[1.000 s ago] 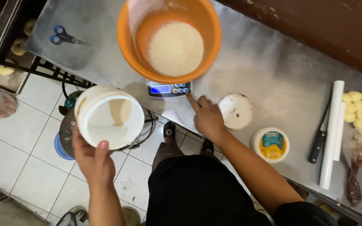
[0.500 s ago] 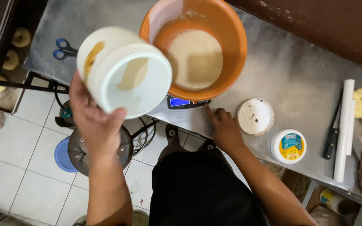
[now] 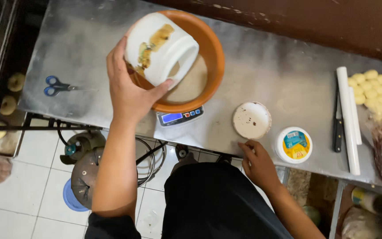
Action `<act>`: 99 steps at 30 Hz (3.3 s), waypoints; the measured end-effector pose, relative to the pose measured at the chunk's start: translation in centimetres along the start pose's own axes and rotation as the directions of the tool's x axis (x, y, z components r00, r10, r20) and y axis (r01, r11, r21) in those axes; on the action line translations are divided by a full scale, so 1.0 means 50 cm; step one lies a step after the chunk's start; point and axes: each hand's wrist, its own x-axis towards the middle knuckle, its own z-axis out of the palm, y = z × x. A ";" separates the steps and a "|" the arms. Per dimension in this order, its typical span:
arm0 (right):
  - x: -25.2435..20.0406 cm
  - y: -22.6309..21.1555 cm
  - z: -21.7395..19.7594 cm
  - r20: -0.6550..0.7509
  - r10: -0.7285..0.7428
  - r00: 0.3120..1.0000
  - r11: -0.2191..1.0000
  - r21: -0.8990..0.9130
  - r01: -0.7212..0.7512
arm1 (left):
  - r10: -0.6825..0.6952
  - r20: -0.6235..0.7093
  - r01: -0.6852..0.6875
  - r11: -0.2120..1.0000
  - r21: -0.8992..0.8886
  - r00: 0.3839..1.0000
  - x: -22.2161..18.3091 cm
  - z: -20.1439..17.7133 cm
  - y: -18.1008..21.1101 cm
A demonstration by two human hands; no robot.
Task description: The person weighs ingredients in a bowl on a digital scale, adds a small packet of powder, pours liquid from a plastic bag, and adds white powder from a plastic container.
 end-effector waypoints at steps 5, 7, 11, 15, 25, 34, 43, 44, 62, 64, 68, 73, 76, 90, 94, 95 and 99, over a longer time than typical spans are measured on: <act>-0.049 0.026 -0.016 -0.088 0.044 0.995 0.999 0.011 -0.043 | -0.049 0.033 0.045 0.991 0.124 0.998 0.002 0.034 -0.007; -0.057 0.027 -0.024 -0.085 0.057 0.995 0.998 0.008 -0.057 | -0.022 0.023 0.018 0.990 0.138 0.999 0.002 0.044 -0.007; -0.072 0.035 -0.039 -0.066 0.044 0.997 0.999 -0.007 -0.044 | 0.021 0.022 -0.024 0.983 0.181 1.000 -0.002 0.054 -0.003; -0.077 0.039 -0.055 -0.068 0.050 0.996 0.999 0.000 -0.051 | -0.028 0.044 0.020 0.986 0.165 0.999 -0.004 0.056 0.009; -0.083 0.056 -0.064 -0.108 0.067 0.992 0.998 0.012 -0.066 | 0.084 -0.027 -0.075 0.964 0.254 0.996 0.004 0.057 0.007; -0.112 0.130 -0.076 -0.329 0.186 0.926 0.931 -0.241 -0.272 | -0.078 -0.054 0.078 0.997 0.008 0.995 0.001 0.029 0.025; -0.054 0.129 -0.122 -0.167 0.753 0.637 0.617 -0.160 -0.771 | -0.004 -0.062 0.010 0.996 0.091 0.998 -0.001 0.022 0.019; -0.041 0.117 -0.131 -0.085 0.825 0.559 0.544 -0.148 -0.826 | 0.015 -0.061 -0.008 0.993 0.118 0.998 -0.001 0.022 0.018; -0.030 0.071 -0.155 -0.026 0.880 0.475 0.474 -0.041 -0.880 | 0.028 0.036 -0.036 0.974 0.222 0.999 -0.011 0.061 0.020; -0.047 0.092 -0.141 -0.060 0.848 0.526 0.524 -0.051 -0.850 | 0.046 0.035 -0.054 0.966 0.252 0.998 -0.012 0.066 0.022; -0.072 0.121 -0.120 -0.117 0.775 0.621 0.619 -0.057 -0.783 | 0.057 0.036 -0.064 0.970 0.234 0.998 -0.015 0.069 0.028; -0.088 0.131 -0.113 -0.149 0.738 0.658 0.655 -0.077 -0.752 | 0.037 0.049 -0.048 0.971 0.232 0.998 -0.018 0.071 0.038; -0.082 0.125 -0.118 -0.158 0.728 0.667 0.666 -0.066 -0.743 | 0.064 0.023 -0.068 0.957 0.282 0.998 -0.011 0.072 0.041; -0.078 0.115 -0.127 -0.109 0.768 0.631 0.631 -0.039 -0.775 | 0.090 -0.011 -0.084 0.960 0.268 0.996 -0.007 0.059 0.048; -0.075 0.124 -0.126 -0.164 0.724 0.670 0.672 -0.050 -0.739 | 0.083 -0.042 -0.057 0.901 0.430 0.996 -0.006 0.064 0.055; -0.075 0.114 -0.134 -0.130 0.773 0.620 0.624 -0.018 -0.781 | 0.072 -0.037 -0.047 0.887 0.459 0.997 -0.008 0.067 0.054; -0.096 0.125 -0.131 -0.140 0.757 0.638 0.642 -0.020 -0.766 | 0.112 -0.014 -0.100 0.933 0.346 0.994 -0.008 0.064 0.066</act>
